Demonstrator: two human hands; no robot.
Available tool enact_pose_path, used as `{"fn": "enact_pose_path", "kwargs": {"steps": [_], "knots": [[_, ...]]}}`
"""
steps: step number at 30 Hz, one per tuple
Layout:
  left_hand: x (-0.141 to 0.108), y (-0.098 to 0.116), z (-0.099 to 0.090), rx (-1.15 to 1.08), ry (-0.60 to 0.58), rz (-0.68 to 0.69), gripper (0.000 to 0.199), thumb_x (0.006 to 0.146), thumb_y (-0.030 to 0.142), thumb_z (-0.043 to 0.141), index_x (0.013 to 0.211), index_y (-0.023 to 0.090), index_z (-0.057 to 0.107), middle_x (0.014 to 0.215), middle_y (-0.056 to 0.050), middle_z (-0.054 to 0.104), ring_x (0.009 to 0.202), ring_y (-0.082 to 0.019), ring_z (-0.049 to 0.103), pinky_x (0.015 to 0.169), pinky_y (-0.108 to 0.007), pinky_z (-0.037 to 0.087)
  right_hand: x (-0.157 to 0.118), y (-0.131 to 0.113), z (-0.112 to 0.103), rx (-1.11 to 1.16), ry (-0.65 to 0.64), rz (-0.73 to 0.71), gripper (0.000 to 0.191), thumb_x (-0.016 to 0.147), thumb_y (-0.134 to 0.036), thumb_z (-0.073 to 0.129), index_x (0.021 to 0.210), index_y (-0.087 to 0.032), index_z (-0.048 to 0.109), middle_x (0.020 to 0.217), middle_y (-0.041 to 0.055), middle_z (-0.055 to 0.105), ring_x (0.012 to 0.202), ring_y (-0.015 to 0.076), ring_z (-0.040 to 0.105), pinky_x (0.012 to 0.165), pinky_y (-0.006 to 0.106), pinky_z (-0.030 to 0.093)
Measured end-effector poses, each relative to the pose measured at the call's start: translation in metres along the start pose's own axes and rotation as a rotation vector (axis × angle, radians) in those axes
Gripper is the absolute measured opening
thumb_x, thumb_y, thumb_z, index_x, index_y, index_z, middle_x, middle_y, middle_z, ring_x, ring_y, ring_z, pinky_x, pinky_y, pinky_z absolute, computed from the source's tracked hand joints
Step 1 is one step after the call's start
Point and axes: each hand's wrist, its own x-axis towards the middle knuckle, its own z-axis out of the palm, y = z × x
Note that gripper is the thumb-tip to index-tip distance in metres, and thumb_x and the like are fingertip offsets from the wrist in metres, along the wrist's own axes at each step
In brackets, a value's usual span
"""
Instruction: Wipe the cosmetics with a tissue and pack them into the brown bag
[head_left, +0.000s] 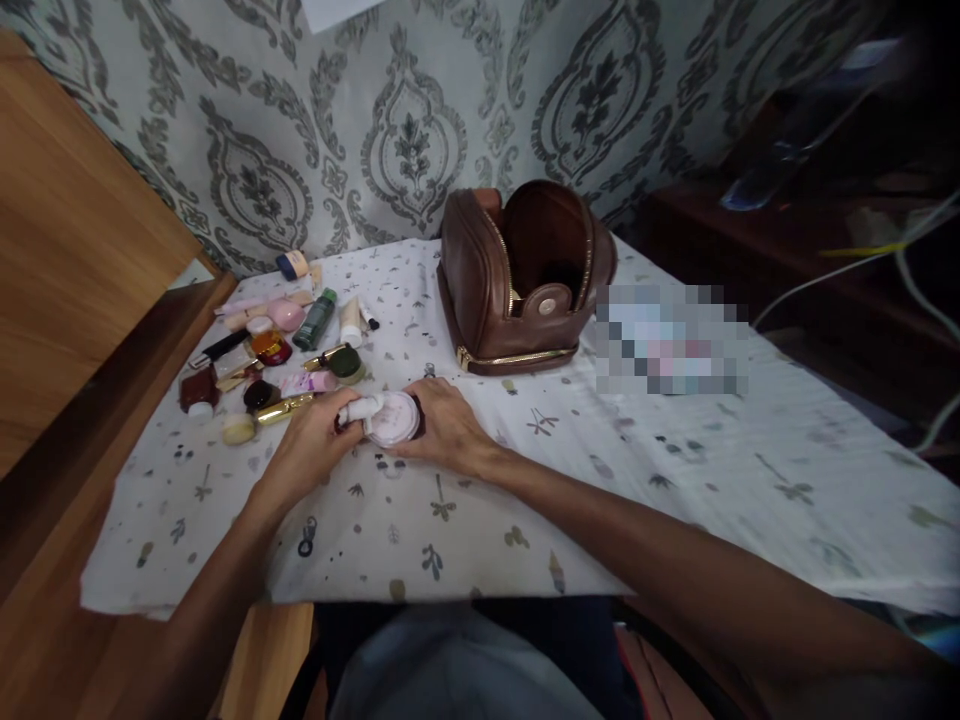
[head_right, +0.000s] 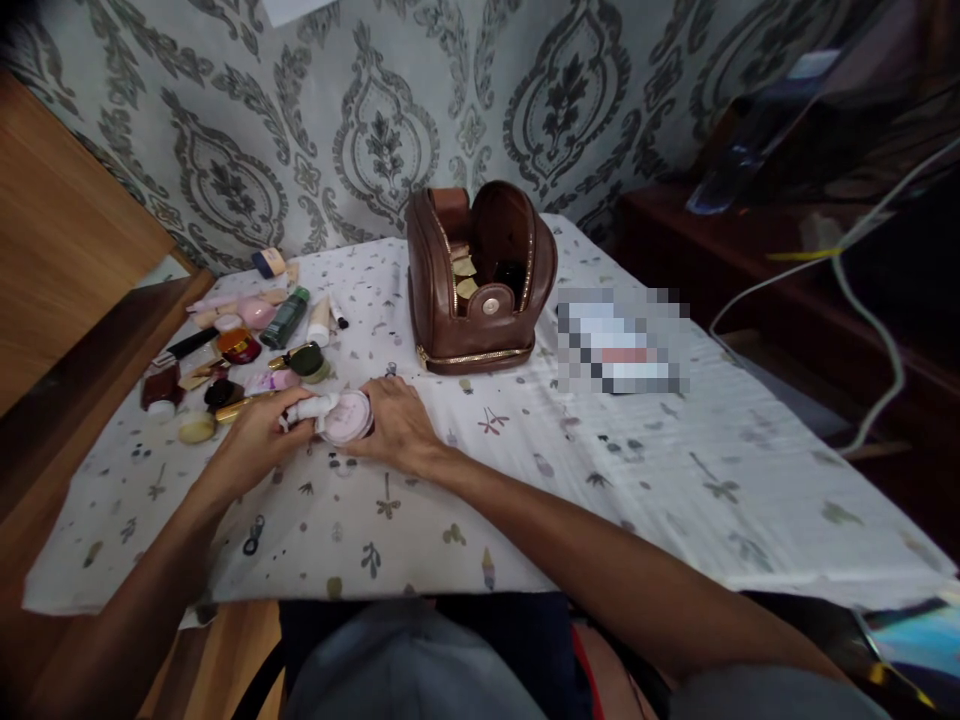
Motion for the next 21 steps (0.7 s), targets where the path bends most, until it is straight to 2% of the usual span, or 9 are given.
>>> {"fn": "enact_pose_path", "kwargs": {"steps": [4, 9, 14, 17, 21], "knots": [[-0.014, -0.006, 0.003, -0.122, -0.023, -0.076, 0.016, 0.083, 0.028, 0.052, 0.09, 0.02, 0.064, 0.068, 0.004, 0.057, 0.061, -0.013, 0.049, 0.059, -0.024, 0.037, 0.0, 0.0, 0.0, 0.013, 0.013, -0.021, 0.055, 0.063, -0.043, 0.086, 0.104, -0.017, 0.06, 0.106, 0.0113, 0.065, 0.102, 0.0298, 0.056, 0.09, 0.044, 0.045], [-0.027, -0.007, 0.008, -0.136, 0.003, -0.093, 0.016, 0.086, 0.027, 0.054, 0.096, 0.02, 0.064, 0.077, 0.004, 0.061, 0.067, -0.013, 0.051, 0.062, -0.023, 0.039, -0.002, -0.001, -0.001, 0.09, 0.02, -0.024, 0.052, 0.063, -0.037, 0.085, 0.102, -0.017, 0.057, 0.104, 0.011, 0.064, 0.101, 0.0295, 0.058, 0.088, 0.044, 0.047], [-0.035, -0.007, 0.013, -0.184, 0.003, -0.115, 0.018, 0.086, 0.029, 0.055, 0.098, 0.02, 0.065, 0.077, 0.004, 0.062, 0.066, -0.013, 0.051, 0.06, -0.022, 0.039, -0.007, -0.002, -0.004, 0.32, -0.022, -0.041, 0.057, 0.065, -0.031, 0.08, 0.112, -0.02, 0.05, 0.098, 0.0044, 0.063, 0.086, 0.0214, 0.061, 0.076, 0.034, 0.049], [-0.035, -0.01, 0.016, -0.253, 0.018, -0.133, 0.025, 0.086, 0.031, 0.056, 0.106, 0.02, 0.066, 0.089, 0.0, 0.068, 0.074, -0.015, 0.058, 0.063, -0.023, 0.044, -0.008, -0.001, -0.006, 0.428, -0.047, -0.055, 0.059, 0.063, -0.027, 0.079, 0.113, -0.021, 0.049, 0.091, 0.0, 0.061, 0.078, 0.0174, 0.059, 0.071, 0.03, 0.047], [-0.027, -0.009, 0.015, -0.277, 0.081, -0.094, 0.03, 0.087, 0.033, 0.054, 0.112, 0.02, 0.067, 0.104, -0.004, 0.072, 0.09, -0.02, 0.063, 0.067, -0.025, 0.049, -0.009, -0.002, -0.005, 0.477, -0.068, -0.101, 0.059, 0.062, -0.025, 0.079, 0.113, -0.022, 0.051, 0.092, -0.0004, 0.061, 0.082, 0.0177, 0.059, 0.073, 0.03, 0.047]]}}
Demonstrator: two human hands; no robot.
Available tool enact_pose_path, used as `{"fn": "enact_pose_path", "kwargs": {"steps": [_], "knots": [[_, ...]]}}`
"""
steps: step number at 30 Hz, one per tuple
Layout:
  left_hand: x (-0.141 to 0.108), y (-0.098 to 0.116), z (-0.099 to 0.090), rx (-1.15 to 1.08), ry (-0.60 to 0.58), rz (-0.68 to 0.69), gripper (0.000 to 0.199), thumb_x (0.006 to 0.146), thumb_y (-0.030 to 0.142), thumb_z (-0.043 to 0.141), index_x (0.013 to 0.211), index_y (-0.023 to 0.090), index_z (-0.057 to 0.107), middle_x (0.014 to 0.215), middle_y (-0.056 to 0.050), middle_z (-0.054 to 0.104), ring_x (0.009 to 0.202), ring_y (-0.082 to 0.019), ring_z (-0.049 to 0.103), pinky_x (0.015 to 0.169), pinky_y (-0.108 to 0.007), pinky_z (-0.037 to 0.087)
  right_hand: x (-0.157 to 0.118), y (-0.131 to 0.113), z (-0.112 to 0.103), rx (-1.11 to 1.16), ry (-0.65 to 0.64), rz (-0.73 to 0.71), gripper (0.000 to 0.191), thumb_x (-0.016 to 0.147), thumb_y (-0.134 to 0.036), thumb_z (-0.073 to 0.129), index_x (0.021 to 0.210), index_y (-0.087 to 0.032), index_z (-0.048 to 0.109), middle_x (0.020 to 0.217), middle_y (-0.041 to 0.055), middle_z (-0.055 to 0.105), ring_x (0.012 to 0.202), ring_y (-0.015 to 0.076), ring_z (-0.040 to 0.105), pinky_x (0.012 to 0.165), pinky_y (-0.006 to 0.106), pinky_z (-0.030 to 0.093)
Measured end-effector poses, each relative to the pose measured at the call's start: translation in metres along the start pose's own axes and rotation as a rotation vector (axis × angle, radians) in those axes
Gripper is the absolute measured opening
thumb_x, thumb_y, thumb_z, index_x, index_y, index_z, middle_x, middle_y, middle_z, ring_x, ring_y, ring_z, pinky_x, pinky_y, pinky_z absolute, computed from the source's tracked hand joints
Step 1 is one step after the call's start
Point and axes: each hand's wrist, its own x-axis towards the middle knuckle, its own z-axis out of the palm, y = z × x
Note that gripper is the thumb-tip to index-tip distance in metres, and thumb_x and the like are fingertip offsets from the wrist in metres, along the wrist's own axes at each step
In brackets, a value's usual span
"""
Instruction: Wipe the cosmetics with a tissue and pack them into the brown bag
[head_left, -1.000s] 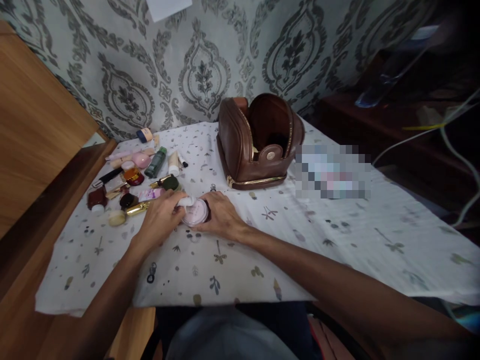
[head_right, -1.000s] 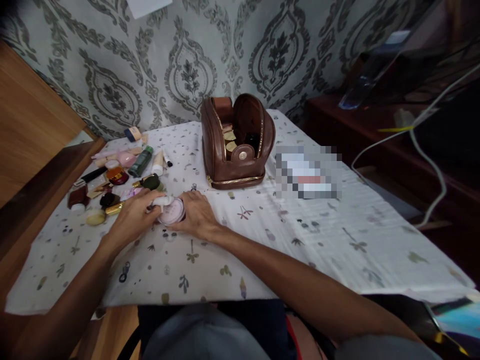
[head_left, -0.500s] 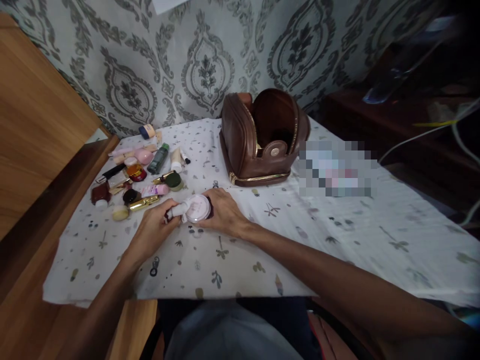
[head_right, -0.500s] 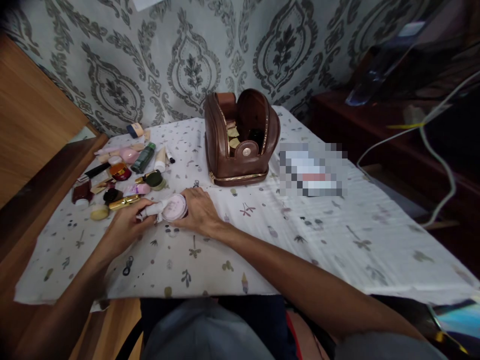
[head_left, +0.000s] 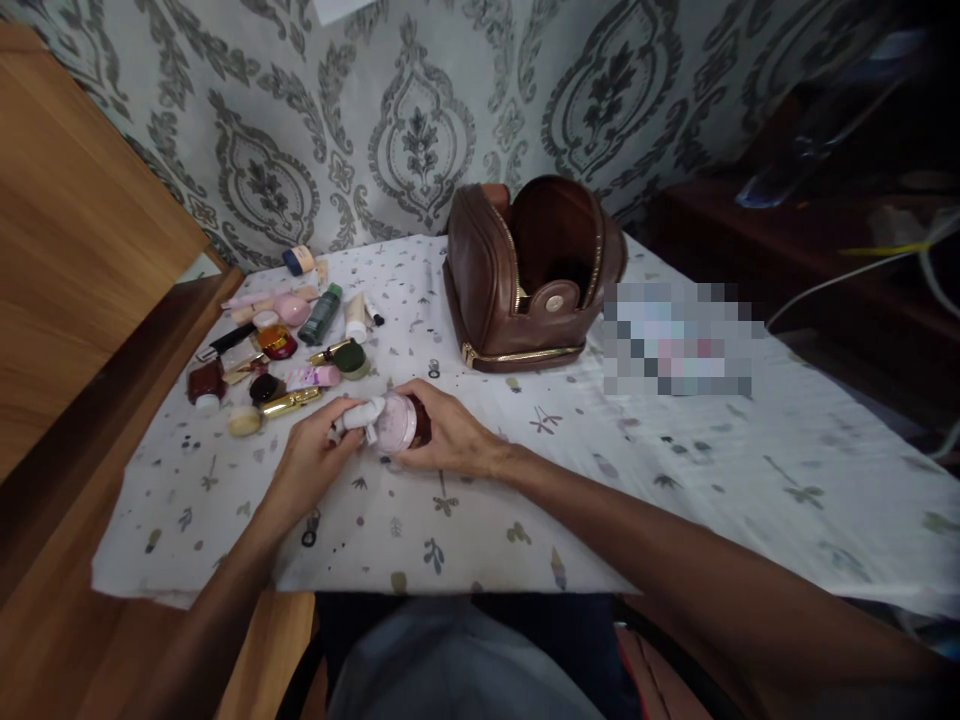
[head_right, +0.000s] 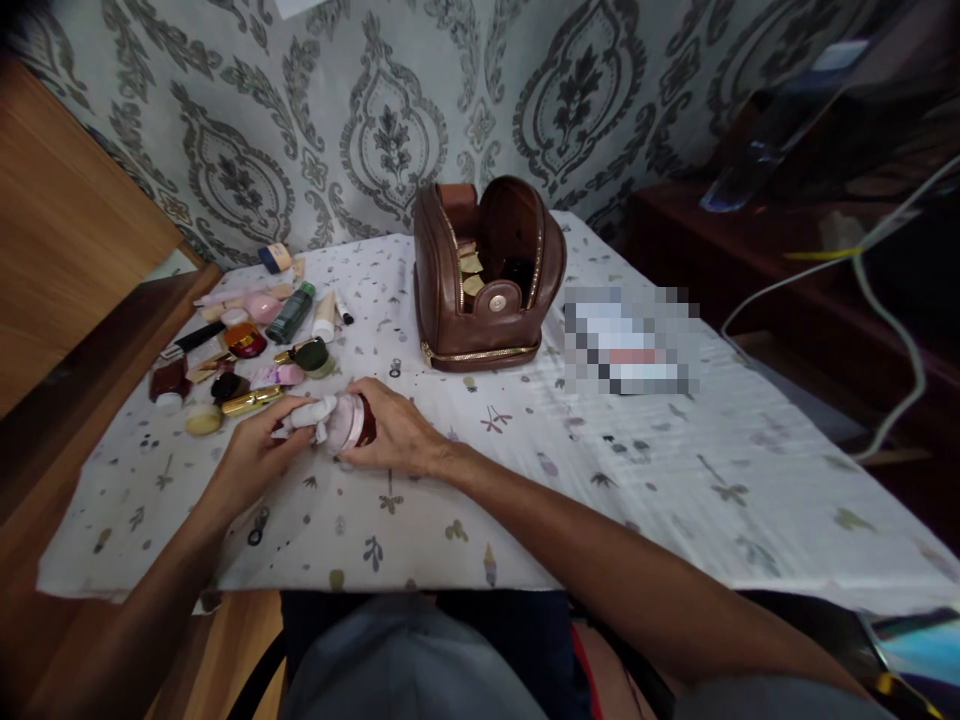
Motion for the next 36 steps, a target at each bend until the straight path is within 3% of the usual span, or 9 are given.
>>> {"fn": "enact_pose_path", "kwargs": {"steps": [4, 8, 11, 15, 19, 22, 27, 36], "knots": [[0.014, 0.009, 0.0, 0.04, 0.03, 0.117, 0.032, 0.088, 0.028, 0.052, 0.115, 0.018, 0.066, 0.111, -0.007, 0.072, 0.096, -0.022, 0.065, 0.078, -0.031, 0.051, 0.0, -0.001, 0.001, 0.004, -0.007, -0.006, 0.059, 0.062, -0.025, 0.08, 0.113, -0.021, 0.052, 0.092, -0.0005, 0.061, 0.083, 0.0178, 0.058, 0.073, 0.03, 0.047], [0.024, 0.02, 0.002, 0.099, 0.012, 0.254, 0.031, 0.088, 0.019, 0.049, 0.115, 0.018, 0.066, 0.112, -0.007, 0.07, 0.104, -0.023, 0.063, 0.092, -0.036, 0.047, 0.0, -0.002, -0.001, -0.024, -0.01, 0.029, 0.051, 0.059, -0.029, 0.082, 0.1, -0.02, 0.052, 0.084, -0.0021, 0.058, 0.075, 0.0161, 0.054, 0.067, 0.028, 0.045], [0.026, 0.029, 0.002, 0.154, -0.038, 0.305, 0.037, 0.085, 0.01, 0.046, 0.114, 0.019, 0.067, 0.102, -0.005, 0.067, 0.095, -0.021, 0.061, 0.087, -0.034, 0.047, 0.0, -0.002, -0.002, -0.044, 0.0, 0.095, 0.048, 0.057, -0.033, 0.084, 0.09, -0.02, 0.051, 0.077, -0.0038, 0.055, 0.07, 0.0149, 0.051, 0.063, 0.027, 0.043], [0.024, 0.038, -0.001, 0.18, -0.14, 0.351, 0.043, 0.085, 0.005, 0.042, 0.115, 0.022, 0.068, 0.092, -0.002, 0.058, 0.083, -0.017, 0.057, 0.077, -0.029, 0.045, 0.001, -0.002, -0.003, 0.009, 0.006, 0.137, 0.051, 0.055, -0.035, 0.086, 0.091, -0.019, 0.054, 0.079, -0.0027, 0.059, 0.073, 0.0164, 0.055, 0.064, 0.028, 0.044], [0.019, 0.045, -0.007, 0.213, -0.238, 0.433, 0.047, 0.085, 0.002, 0.04, 0.113, 0.026, 0.069, 0.095, -0.002, 0.055, 0.086, -0.016, 0.056, 0.074, -0.027, 0.044, 0.003, -0.001, -0.005, 0.039, -0.014, 0.113, 0.06, 0.053, -0.033, 0.087, 0.102, -0.018, 0.057, 0.092, 0.0008, 0.065, 0.084, 0.0193, 0.061, 0.073, 0.031, 0.047], [0.013, 0.048, -0.013, 0.274, -0.307, 0.459, 0.05, 0.082, -0.001, 0.038, 0.107, 0.027, 0.071, 0.097, -0.002, 0.056, 0.089, -0.016, 0.055, 0.073, -0.026, 0.043, 0.003, 0.001, -0.006, 0.083, -0.026, 0.083, 0.06, 0.054, -0.032, 0.086, 0.106, -0.019, 0.057, 0.092, 0.0002, 0.066, 0.082, 0.0179, 0.061, 0.073, 0.03, 0.048], [0.0, 0.041, -0.02, 0.33, -0.365, 0.438, 0.048, 0.074, -0.005, 0.037, 0.091, 0.025, 0.071, 0.104, -0.003, 0.059, 0.097, -0.016, 0.058, 0.077, -0.026, 0.046, 0.003, 0.003, -0.006, 0.16, -0.059, 0.088, 0.06, 0.058, -0.03, 0.084, 0.109, -0.02, 0.054, 0.086, -0.0027, 0.063, 0.076, 0.0154, 0.059, 0.069, 0.028, 0.048], [-0.009, 0.018, -0.02, 0.52, -0.255, 0.42, 0.047, 0.072, -0.007, 0.039, 0.083, 0.024, 0.072, 0.109, -0.004, 0.062, 0.098, -0.018, 0.059, 0.07, -0.025, 0.044, 0.004, 0.005, -0.004, 0.336, -0.103, 0.106, 0.065, 0.057, -0.027, 0.084, 0.112, -0.02, 0.051, 0.095, -0.0006, 0.061, 0.084, 0.0162, 0.06, 0.073, 0.029, 0.052]]}}
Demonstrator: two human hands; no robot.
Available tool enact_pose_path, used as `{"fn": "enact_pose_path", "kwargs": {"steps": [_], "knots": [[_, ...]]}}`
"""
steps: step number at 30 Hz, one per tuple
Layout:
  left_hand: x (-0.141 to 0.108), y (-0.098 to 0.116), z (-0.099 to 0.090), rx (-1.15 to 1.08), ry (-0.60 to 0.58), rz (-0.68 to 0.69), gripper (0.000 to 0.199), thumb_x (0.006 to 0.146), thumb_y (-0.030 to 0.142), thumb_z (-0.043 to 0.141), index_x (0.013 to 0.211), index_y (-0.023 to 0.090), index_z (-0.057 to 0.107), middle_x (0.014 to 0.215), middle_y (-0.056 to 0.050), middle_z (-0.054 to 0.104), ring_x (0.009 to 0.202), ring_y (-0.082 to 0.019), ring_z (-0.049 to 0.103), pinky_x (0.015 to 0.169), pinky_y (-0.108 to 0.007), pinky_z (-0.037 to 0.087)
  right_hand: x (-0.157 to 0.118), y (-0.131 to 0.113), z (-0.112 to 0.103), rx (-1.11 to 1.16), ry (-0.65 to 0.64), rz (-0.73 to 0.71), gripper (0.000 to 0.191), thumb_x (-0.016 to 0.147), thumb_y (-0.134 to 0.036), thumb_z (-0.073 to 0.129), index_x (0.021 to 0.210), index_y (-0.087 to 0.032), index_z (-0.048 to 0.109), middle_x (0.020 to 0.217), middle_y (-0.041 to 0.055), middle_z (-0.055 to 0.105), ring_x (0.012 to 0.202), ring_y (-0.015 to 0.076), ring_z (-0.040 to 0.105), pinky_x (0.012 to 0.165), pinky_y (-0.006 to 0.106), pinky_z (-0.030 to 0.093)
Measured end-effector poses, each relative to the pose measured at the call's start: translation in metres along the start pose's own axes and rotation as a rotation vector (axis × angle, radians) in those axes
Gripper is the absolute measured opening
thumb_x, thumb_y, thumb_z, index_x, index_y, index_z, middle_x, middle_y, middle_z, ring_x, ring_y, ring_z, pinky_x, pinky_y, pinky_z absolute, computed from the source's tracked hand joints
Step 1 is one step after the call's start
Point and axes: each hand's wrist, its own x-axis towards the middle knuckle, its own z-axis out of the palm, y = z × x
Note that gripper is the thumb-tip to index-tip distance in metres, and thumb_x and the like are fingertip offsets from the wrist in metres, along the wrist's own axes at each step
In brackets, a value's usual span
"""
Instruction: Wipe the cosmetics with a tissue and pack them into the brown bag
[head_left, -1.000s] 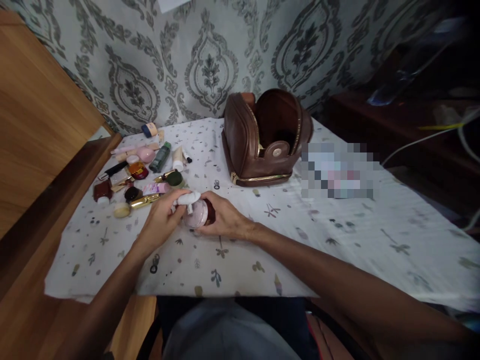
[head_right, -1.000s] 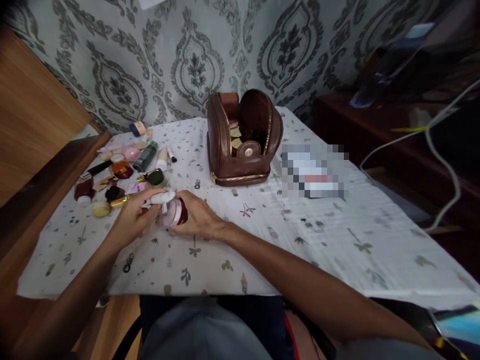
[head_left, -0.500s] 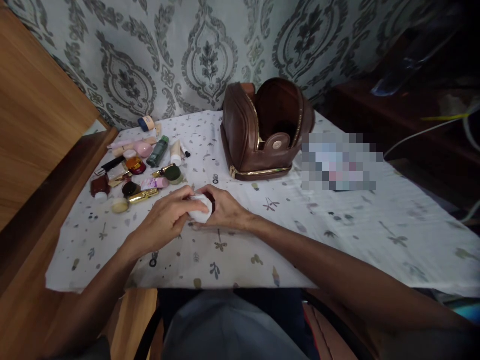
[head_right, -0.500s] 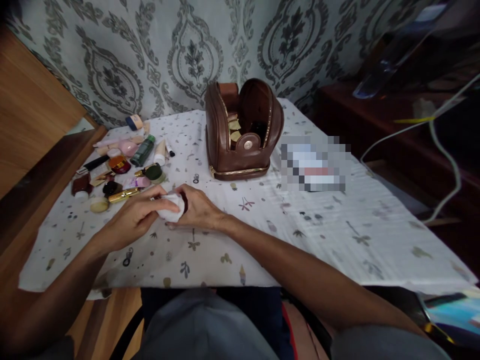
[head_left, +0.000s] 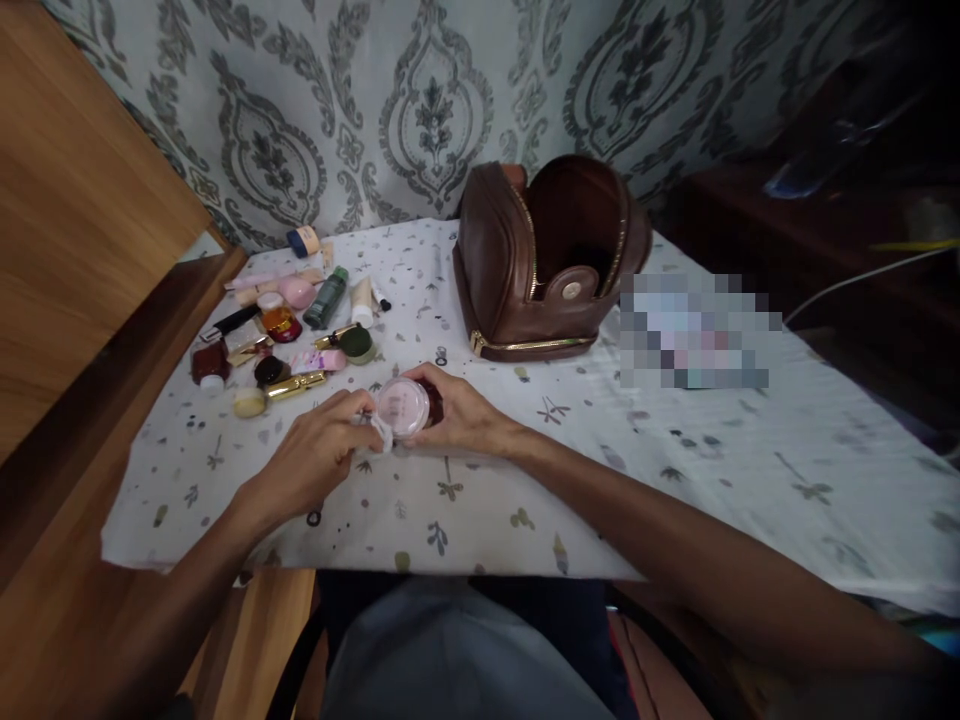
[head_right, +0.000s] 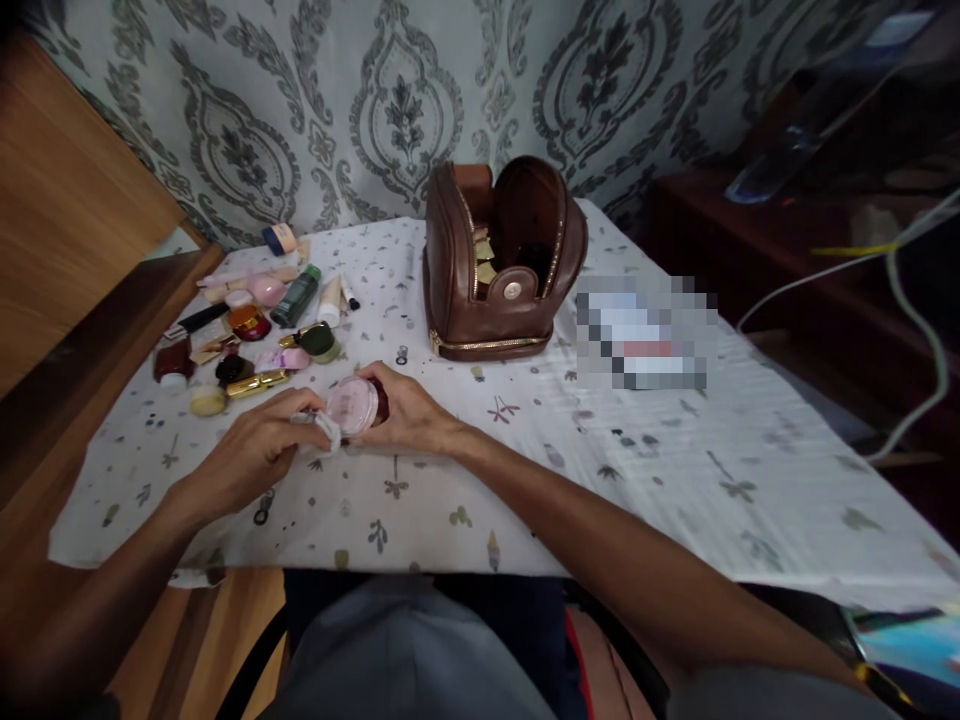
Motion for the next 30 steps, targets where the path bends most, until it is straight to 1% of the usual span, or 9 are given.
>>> {"fn": "enact_pose_path", "kwargs": {"steps": [3, 6, 10, 13, 16, 20, 24, 27, 30], "knots": [[-0.001, -0.007, 0.004, 0.019, 0.036, -0.039, 0.047, 0.072, -0.008, 0.041, 0.084, 0.024, 0.073, 0.105, -0.004, 0.061, 0.096, -0.019, 0.058, 0.072, -0.026, 0.045, 0.0, 0.0, -0.001, -0.003, 0.0, -0.011, 0.065, 0.057, -0.024, 0.084, 0.113, -0.02, 0.05, 0.095, -0.0009, 0.06, 0.085, 0.0156, 0.059, 0.074, 0.029, 0.052], [-0.001, -0.017, 0.01, 0.006, 0.094, -0.09, 0.05, 0.072, -0.008, 0.041, 0.091, 0.024, 0.075, 0.101, -0.004, 0.06, 0.097, -0.02, 0.058, 0.078, -0.029, 0.046, -0.001, -0.001, 0.0, 0.008, -0.006, -0.026, 0.065, 0.057, -0.022, 0.083, 0.113, -0.021, 0.049, 0.096, -0.001, 0.059, 0.087, 0.0158, 0.059, 0.076, 0.029, 0.052], [0.003, -0.028, 0.017, -0.118, 0.18, -0.138, 0.049, 0.076, -0.003, 0.042, 0.103, 0.023, 0.074, 0.101, -0.004, 0.059, 0.095, -0.019, 0.059, 0.083, -0.031, 0.047, -0.005, -0.001, 0.002, -0.05, -0.019, -0.053, 0.064, 0.061, -0.022, 0.08, 0.116, -0.022, 0.049, 0.097, -0.0003, 0.058, 0.084, 0.0156, 0.058, 0.072, 0.028, 0.052], [0.01, -0.031, 0.02, -0.243, 0.199, -0.161, 0.045, 0.081, 0.002, 0.042, 0.105, 0.023, 0.073, 0.093, -0.003, 0.062, 0.089, -0.018, 0.06, 0.081, -0.03, 0.047, -0.007, -0.001, 0.002, -0.171, -0.014, -0.109, 0.063, 0.062, -0.024, 0.08, 0.118, -0.022, 0.05, 0.103, 0.0021, 0.059, 0.09, 0.0176, 0.059, 0.077, 0.031, 0.051], [0.018, -0.031, 0.021, -0.321, 0.218, -0.187, 0.04, 0.079, 0.005, 0.044, 0.101, 0.022, 0.072, 0.093, -0.003, 0.067, 0.089, -0.019, 0.062, 0.082, -0.031, 0.047, -0.008, -0.002, 0.001, -0.251, -0.009, -0.17, 0.062, 0.063, -0.023, 0.079, 0.119, -0.022, 0.052, 0.108, 0.0032, 0.058, 0.095, 0.0188, 0.059, 0.084, 0.034, 0.05], [0.026, -0.026, 0.018, -0.383, 0.275, -0.249, 0.036, 0.075, 0.009, 0.046, 0.1, 0.02, 0.07, 0.097, -0.003, 0.071, 0.088, -0.019, 0.063, 0.077, -0.029, 0.047, -0.009, -0.005, -0.002, -0.306, 0.008, -0.224, 0.064, 0.064, -0.024, 0.081, 0.121, -0.024, 0.052, 0.103, 0.0017, 0.054, 0.088, 0.0169, 0.056, 0.081, 0.034, 0.05], [0.033, -0.02, 0.015, -0.463, 0.266, -0.317, 0.032, 0.077, 0.014, 0.046, 0.1, 0.02, 0.068, 0.094, -0.002, 0.072, 0.08, -0.017, 0.063, 0.07, -0.027, 0.045, -0.01, -0.007, -0.005, -0.273, -0.006, -0.259, 0.065, 0.067, -0.028, 0.082, 0.125, -0.026, 0.053, 0.104, 0.0026, 0.049, 0.092, 0.0182, 0.055, 0.082, 0.035, 0.051], [0.038, -0.017, 0.012, -0.511, 0.273, -0.327, 0.029, 0.079, 0.018, 0.047, 0.098, 0.02, 0.068, 0.091, -0.002, 0.071, 0.08, -0.018, 0.063, 0.071, -0.027, 0.045, -0.011, -0.008, -0.005, -0.259, -0.02, -0.237, 0.068, 0.066, -0.026, 0.082, 0.127, -0.028, 0.05, 0.108, 0.0033, 0.051, 0.095, 0.0192, 0.058, 0.084, 0.038, 0.052], [0.042, -0.013, 0.009, -0.558, 0.313, -0.313, 0.024, 0.08, 0.021, 0.05, 0.096, 0.02, 0.068, 0.091, -0.002, 0.071, 0.082, -0.018, 0.062, 0.071, -0.027, 0.046, -0.011, -0.008, -0.003, -0.205, -0.027, -0.157, 0.076, 0.066, -0.025, 0.082, 0.13, -0.027, 0.042, 0.114, 0.0046, 0.055, 0.097, 0.0197, 0.062, 0.085, 0.039, 0.054]]}}
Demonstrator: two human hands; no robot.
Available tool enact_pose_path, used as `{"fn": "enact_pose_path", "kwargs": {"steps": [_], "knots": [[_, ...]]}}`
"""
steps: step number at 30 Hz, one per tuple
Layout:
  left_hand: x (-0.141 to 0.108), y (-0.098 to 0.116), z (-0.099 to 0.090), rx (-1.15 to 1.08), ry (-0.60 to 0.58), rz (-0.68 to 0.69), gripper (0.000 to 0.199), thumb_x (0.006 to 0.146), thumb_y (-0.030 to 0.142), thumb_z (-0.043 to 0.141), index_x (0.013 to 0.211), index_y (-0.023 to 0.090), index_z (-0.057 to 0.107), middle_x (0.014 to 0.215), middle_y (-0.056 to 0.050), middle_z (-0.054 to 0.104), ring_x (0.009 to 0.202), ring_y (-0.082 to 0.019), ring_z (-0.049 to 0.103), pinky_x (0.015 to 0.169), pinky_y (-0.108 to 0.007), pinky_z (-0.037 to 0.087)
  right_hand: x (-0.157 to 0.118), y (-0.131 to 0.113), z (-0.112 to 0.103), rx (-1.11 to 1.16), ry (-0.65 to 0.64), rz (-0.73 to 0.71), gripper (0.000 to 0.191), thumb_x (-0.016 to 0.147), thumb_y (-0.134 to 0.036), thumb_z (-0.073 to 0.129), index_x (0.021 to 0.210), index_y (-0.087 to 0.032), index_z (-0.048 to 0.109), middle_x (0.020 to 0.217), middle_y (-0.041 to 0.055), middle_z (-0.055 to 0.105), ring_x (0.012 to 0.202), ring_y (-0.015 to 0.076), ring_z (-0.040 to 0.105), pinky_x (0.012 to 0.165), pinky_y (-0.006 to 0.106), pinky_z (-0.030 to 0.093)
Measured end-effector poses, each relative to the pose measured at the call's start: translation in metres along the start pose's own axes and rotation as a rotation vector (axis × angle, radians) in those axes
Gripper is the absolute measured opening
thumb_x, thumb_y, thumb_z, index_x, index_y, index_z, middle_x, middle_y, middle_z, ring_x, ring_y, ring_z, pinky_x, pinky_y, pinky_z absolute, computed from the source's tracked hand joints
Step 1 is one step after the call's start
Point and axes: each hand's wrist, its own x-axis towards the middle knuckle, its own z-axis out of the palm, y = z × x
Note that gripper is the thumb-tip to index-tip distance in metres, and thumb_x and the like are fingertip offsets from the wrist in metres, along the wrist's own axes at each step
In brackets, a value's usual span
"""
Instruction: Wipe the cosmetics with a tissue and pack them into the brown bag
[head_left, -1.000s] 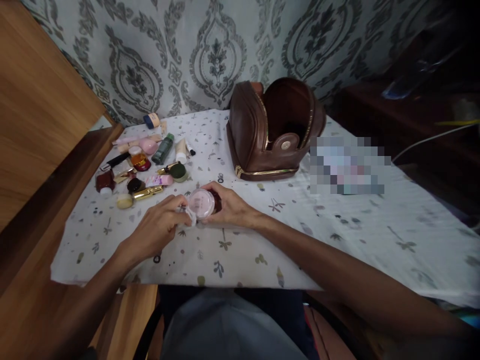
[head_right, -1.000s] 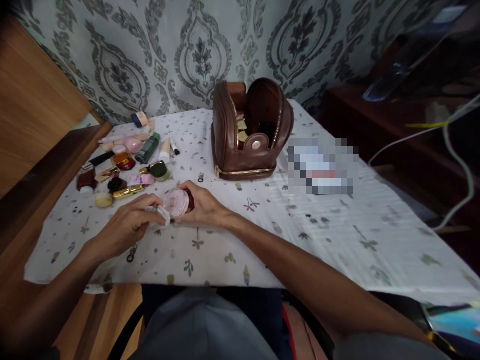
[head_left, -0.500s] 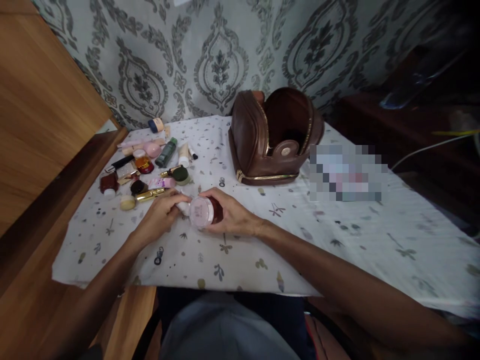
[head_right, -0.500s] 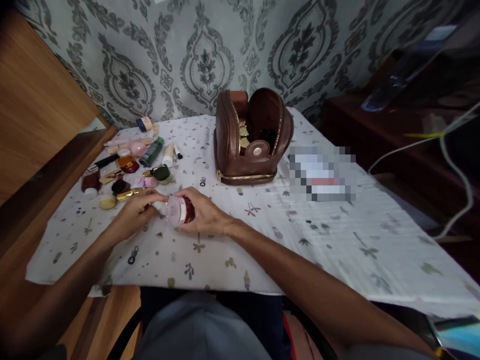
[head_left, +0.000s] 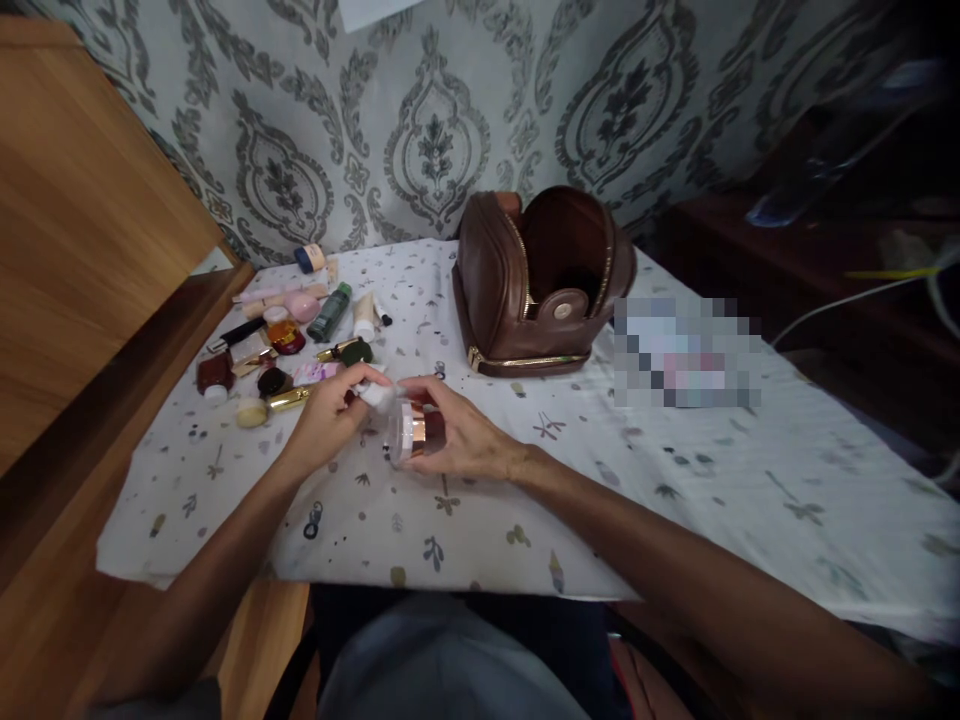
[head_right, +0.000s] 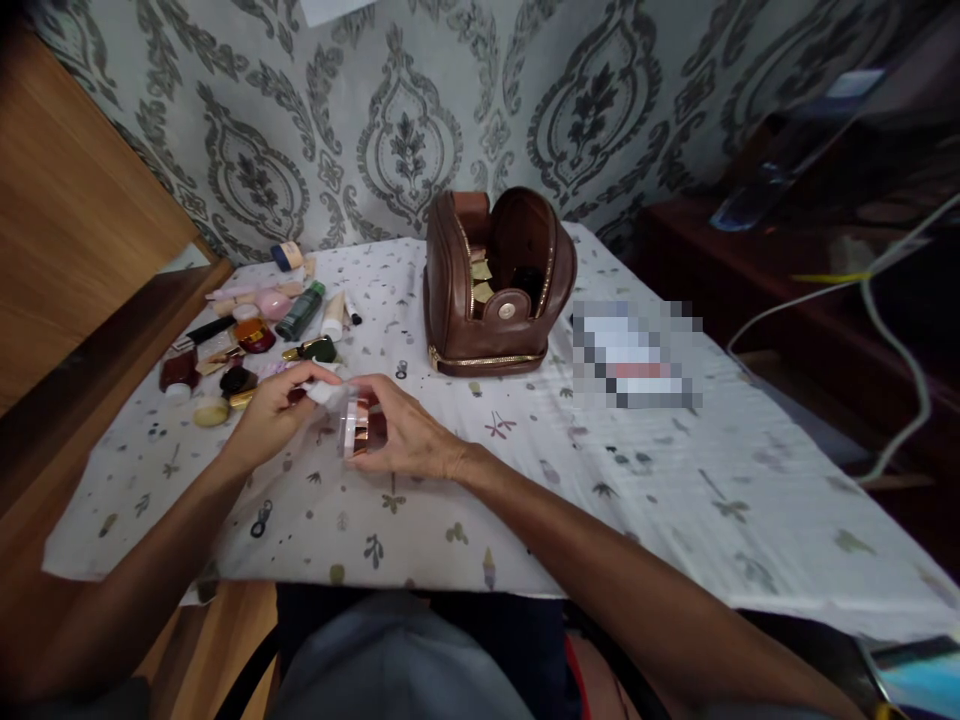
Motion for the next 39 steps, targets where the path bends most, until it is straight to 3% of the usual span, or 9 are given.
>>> {"fn": "enact_pose_path", "kwargs": {"steps": [6, 10, 17, 24, 27, 33, 39], "knots": [[0.003, 0.013, -0.002, -0.047, 0.011, 0.04, 0.024, 0.082, 0.021, 0.053, 0.099, 0.019, 0.07, 0.091, -0.002, 0.071, 0.079, -0.017, 0.061, 0.065, -0.025, 0.044, 0.001, 0.001, 0.002, 0.028, 0.092, 0.074, 0.079, 0.058, -0.025, 0.087, 0.121, -0.025, 0.038, 0.119, 0.0086, 0.06, 0.101, 0.0222, 0.065, 0.088, 0.04, 0.056], [-0.001, 0.023, -0.007, 0.014, -0.022, 0.046, 0.026, 0.084, 0.023, 0.052, 0.101, 0.019, 0.071, 0.085, -0.001, 0.068, 0.069, -0.015, 0.057, 0.061, -0.025, 0.042, 0.002, 0.008, 0.001, 0.074, 0.11, 0.102, 0.088, 0.057, -0.028, 0.089, 0.127, -0.025, 0.035, 0.125, 0.0118, 0.06, 0.105, 0.0246, 0.066, 0.092, 0.045, 0.055], [-0.011, 0.038, -0.018, 0.249, -0.176, 0.285, 0.029, 0.094, 0.031, 0.052, 0.118, 0.022, 0.066, 0.104, -0.005, 0.065, 0.099, -0.022, 0.058, 0.088, -0.034, 0.045, 0.002, 0.012, 0.001, -0.013, 0.14, 0.061, 0.112, 0.058, -0.033, 0.091, 0.146, -0.023, 0.024, 0.117, 0.0099, 0.063, 0.102, 0.0255, 0.067, 0.093, 0.045, 0.053], [-0.001, 0.036, -0.016, 0.383, -0.206, 0.41, 0.033, 0.096, 0.017, 0.041, 0.11, 0.024, 0.071, 0.101, -0.004, 0.069, 0.096, -0.022, 0.056, 0.085, -0.034, 0.043, -0.003, 0.002, 0.001, -0.147, 0.064, 0.035, 0.118, 0.065, -0.032, 0.087, 0.155, -0.024, 0.011, 0.119, 0.01, 0.063, 0.094, 0.0242, 0.07, 0.087, 0.042, 0.055], [0.006, 0.032, -0.016, 0.362, -0.203, 0.392, 0.031, 0.095, 0.017, 0.04, 0.106, 0.023, 0.069, 0.098, -0.004, 0.07, 0.094, -0.021, 0.056, 0.083, -0.034, 0.043, -0.004, 0.006, 0.002, -0.168, 0.049, 0.02, 0.118, 0.066, -0.034, 0.087, 0.156, -0.024, 0.01, 0.12, 0.0109, 0.063, 0.097, 0.0266, 0.069, 0.089, 0.045, 0.054], [0.013, 0.004, -0.012, 0.149, -0.231, 0.189, 0.021, 0.094, 0.028, 0.046, 0.108, 0.021, 0.061, 0.104, -0.004, 0.066, 0.095, -0.021, 0.059, 0.074, -0.029, 0.043, -0.002, 0.015, 0.006, -0.187, 0.089, -0.051, 0.115, 0.063, -0.038, 0.087, 0.155, -0.026, 0.018, 0.134, 0.0154, 0.052, 0.116, 0.0324, 0.061, 0.098, 0.051, 0.051], [0.013, -0.024, -0.004, -0.123, -0.234, 0.1, 0.026, 0.092, 0.043, 0.054, 0.103, 0.02, 0.057, 0.096, -0.003, 0.063, 0.092, -0.022, 0.058, 0.076, -0.029, 0.044, 0.0, 0.017, 0.002, -0.231, 0.059, -0.174, 0.083, 0.07, -0.032, 0.084, 0.142, -0.029, 0.043, 0.135, 0.011, 0.046, 0.124, 0.0283, 0.054, 0.105, 0.049, 0.049]]}}
